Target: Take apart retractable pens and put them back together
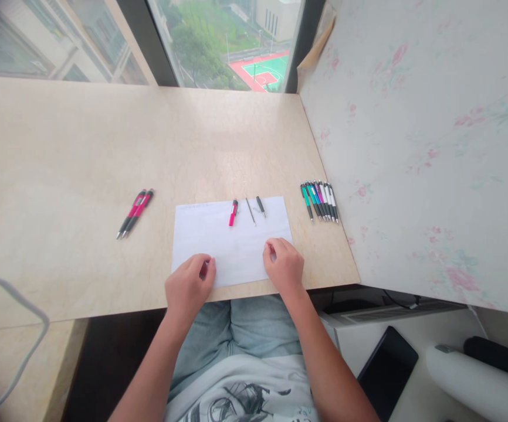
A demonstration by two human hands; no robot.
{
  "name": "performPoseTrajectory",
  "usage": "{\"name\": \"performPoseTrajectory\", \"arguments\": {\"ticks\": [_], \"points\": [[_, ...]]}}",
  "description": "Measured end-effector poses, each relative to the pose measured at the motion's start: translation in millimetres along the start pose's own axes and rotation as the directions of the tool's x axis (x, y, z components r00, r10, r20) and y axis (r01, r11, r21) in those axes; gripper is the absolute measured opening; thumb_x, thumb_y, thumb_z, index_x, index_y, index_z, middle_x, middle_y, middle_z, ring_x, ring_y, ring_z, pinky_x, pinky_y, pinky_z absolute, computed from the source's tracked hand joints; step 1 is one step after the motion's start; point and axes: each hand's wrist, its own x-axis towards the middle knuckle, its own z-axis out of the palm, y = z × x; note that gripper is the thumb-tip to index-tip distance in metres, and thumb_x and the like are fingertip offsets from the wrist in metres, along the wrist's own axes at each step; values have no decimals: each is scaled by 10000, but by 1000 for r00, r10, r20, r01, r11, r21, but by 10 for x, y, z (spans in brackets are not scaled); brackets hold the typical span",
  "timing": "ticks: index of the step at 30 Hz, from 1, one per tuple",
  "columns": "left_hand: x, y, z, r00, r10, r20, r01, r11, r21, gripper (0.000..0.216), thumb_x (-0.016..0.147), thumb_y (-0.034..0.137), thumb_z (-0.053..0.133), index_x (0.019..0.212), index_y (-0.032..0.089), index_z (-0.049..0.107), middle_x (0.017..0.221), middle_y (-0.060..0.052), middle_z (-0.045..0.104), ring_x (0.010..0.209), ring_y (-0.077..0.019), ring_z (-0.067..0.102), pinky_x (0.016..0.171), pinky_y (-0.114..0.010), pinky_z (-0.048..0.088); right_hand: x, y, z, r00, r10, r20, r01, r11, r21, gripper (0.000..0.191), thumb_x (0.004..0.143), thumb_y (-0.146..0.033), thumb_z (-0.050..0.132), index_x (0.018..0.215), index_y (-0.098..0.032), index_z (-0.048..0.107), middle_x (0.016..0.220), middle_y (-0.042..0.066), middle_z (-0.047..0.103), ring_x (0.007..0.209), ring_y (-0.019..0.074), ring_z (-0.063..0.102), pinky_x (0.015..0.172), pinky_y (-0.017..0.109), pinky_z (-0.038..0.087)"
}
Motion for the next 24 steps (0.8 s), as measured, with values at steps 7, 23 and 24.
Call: {"name": "performPoseTrajectory", "arguments": {"ticks": [7,23,24], "points": [[-26,-17,31,995,71,-75,-68,997,39,222,964,297,481,806,215,615,687,-4,647,639,-159,581,583,-273,327,7,28,19,1000,18,12,-19,1000,23,182,887,-222,510,818,-206,678,765,30,693,677,169,596,647,273,398],[193,36,-182,994,-58,93,72,986,-150,176,936,315,496,948,228,648,805,-9,697,652,-155,598,624,-274,375,209,9,-108,988,125,96,-137,982,132,239,898,-327,526,965,-200,717,641,-9,645,582,153,579,624,273,422],[276,53,-193,995,-67,77,78,984,-161,172,934,311,498,966,227,645,826,-13,697,658,-157,600,637,-279,383,295,-11,-124,989,120,85,-130,983,128,242,898,-329,528,973,-199,718,620,-14,626,579,154,575,623,275,419]]}}
